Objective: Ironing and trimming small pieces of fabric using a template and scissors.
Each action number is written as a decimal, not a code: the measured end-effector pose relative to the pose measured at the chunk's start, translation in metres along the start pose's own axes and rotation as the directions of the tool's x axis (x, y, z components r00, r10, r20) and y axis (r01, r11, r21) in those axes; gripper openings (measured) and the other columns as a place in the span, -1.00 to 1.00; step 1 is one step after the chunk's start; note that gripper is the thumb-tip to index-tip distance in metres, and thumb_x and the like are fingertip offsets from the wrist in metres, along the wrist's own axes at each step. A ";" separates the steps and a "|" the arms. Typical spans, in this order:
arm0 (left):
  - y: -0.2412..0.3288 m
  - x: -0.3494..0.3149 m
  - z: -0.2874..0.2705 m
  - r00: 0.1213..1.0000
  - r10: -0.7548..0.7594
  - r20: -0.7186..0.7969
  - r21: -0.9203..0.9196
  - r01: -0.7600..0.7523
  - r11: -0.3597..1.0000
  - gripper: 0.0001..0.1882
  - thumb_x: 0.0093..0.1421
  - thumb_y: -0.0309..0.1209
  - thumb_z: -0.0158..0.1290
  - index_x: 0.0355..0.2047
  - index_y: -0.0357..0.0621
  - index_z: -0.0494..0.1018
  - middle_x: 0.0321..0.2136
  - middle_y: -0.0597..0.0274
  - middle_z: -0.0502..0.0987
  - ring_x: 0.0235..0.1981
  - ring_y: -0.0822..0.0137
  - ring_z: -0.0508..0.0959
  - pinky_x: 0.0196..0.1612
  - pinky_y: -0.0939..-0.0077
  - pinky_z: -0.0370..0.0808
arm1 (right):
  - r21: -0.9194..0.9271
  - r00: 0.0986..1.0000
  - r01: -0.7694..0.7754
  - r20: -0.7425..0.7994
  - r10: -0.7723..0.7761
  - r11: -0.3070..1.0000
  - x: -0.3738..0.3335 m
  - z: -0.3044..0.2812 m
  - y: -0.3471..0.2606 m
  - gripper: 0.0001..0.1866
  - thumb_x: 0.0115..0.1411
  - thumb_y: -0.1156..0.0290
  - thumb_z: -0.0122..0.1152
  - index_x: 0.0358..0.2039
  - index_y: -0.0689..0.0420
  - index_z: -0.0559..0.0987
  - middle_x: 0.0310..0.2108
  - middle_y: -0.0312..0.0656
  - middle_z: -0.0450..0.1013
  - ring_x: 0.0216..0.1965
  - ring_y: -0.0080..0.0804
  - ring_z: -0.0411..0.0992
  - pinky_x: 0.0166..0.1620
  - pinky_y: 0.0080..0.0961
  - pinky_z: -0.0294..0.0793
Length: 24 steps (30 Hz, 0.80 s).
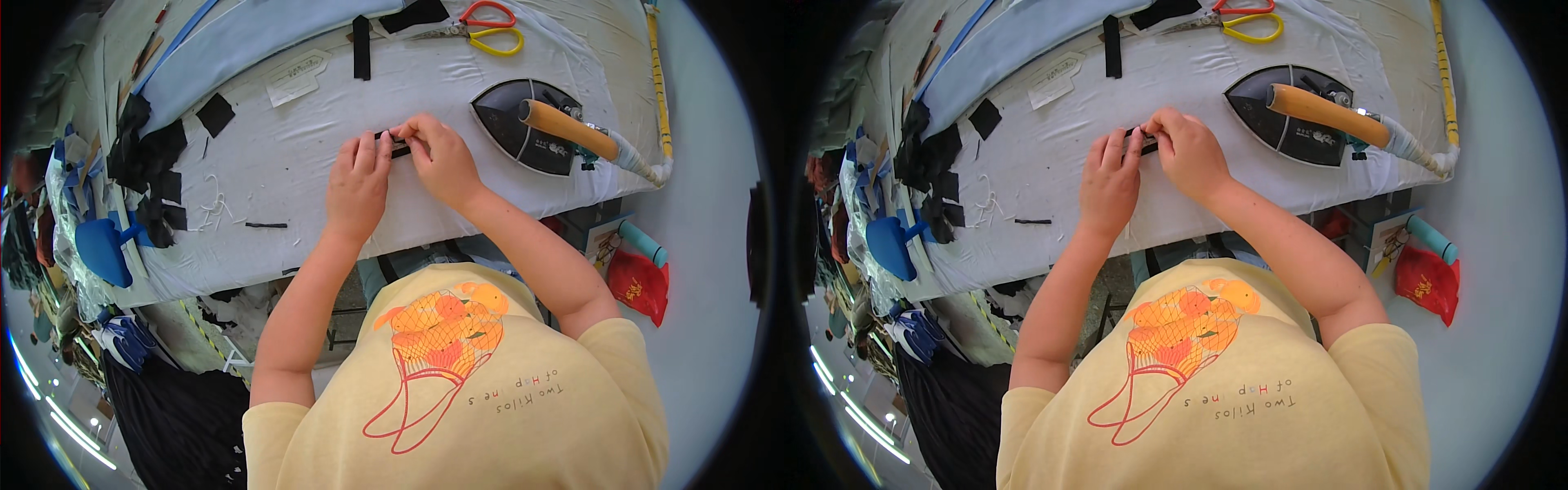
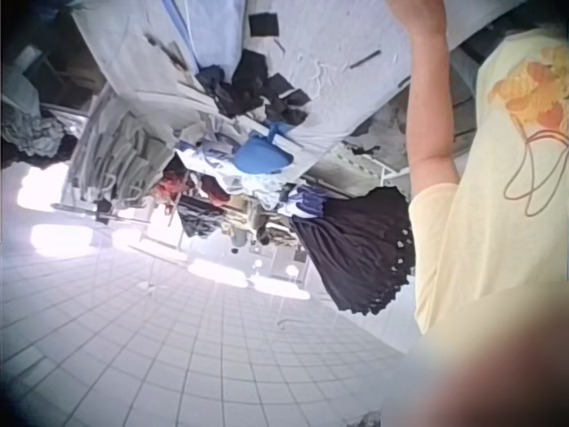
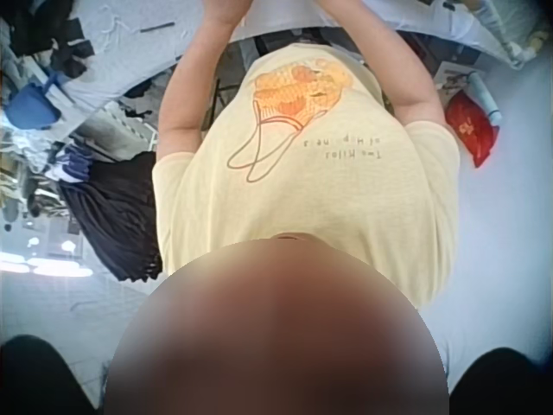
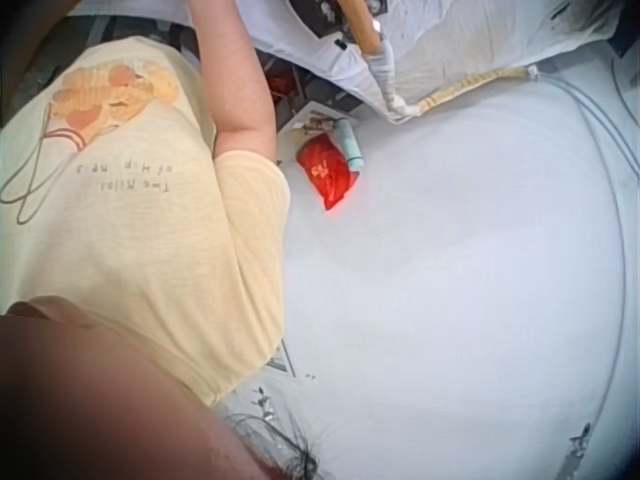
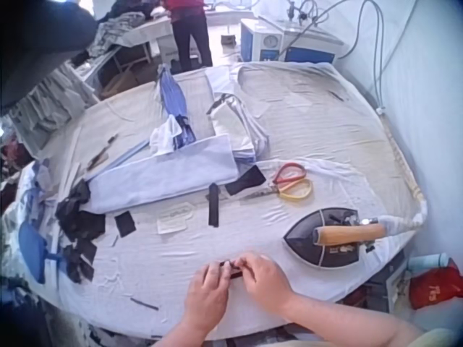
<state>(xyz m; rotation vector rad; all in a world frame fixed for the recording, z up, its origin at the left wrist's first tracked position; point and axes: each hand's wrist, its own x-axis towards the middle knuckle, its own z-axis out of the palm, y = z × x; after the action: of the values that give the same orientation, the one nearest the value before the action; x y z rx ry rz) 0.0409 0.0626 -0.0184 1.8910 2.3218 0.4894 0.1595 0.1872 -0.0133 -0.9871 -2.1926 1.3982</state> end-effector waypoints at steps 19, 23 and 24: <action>0.003 0.007 -0.009 0.999 -0.011 -0.040 -0.203 0.003 0.979 -0.39 0.11 -0.51 0.00 0.23 -0.08 0.34 0.15 0.18 0.46 -0.01 -0.02 0.45 0.03 0.23 0.45 | -0.756 0.926 0.374 0.267 -0.269 0.537 -0.049 0.027 -0.012 -0.52 0.21 0.28 0.05 0.13 0.13 0.44 0.20 -0.12 0.37 0.34 -0.25 0.17 0.39 -0.12 -0.08; 0.004 0.012 -0.012 0.999 0.038 0.037 -0.072 -0.035 0.997 -0.41 0.09 -0.46 -0.01 0.20 -0.10 0.39 0.18 0.22 0.42 0.00 0.05 0.43 0.02 0.25 0.43 | -0.648 0.916 0.395 0.328 -0.229 0.651 -0.047 0.018 -0.009 -0.52 0.23 0.32 0.03 0.17 0.13 0.41 0.23 -0.15 0.34 0.37 -0.29 0.13 0.40 -0.09 -0.11; 0.004 0.012 -0.012 0.999 0.039 0.037 -0.071 -0.037 0.997 -0.41 0.09 -0.46 -0.01 0.20 -0.10 0.39 0.18 0.22 0.42 0.00 0.05 0.43 0.02 0.25 0.43 | -0.648 0.917 0.394 0.326 -0.230 0.652 -0.047 0.016 -0.007 -0.52 0.23 0.32 0.03 0.17 0.13 0.41 0.23 -0.15 0.34 0.37 -0.29 0.13 0.40 -0.09 -0.11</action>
<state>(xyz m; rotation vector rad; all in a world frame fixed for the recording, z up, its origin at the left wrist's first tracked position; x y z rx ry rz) 0.0381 0.0730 -0.0041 1.8987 2.2185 0.5265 0.1797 0.1413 -0.0107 -0.6028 -2.9812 0.4881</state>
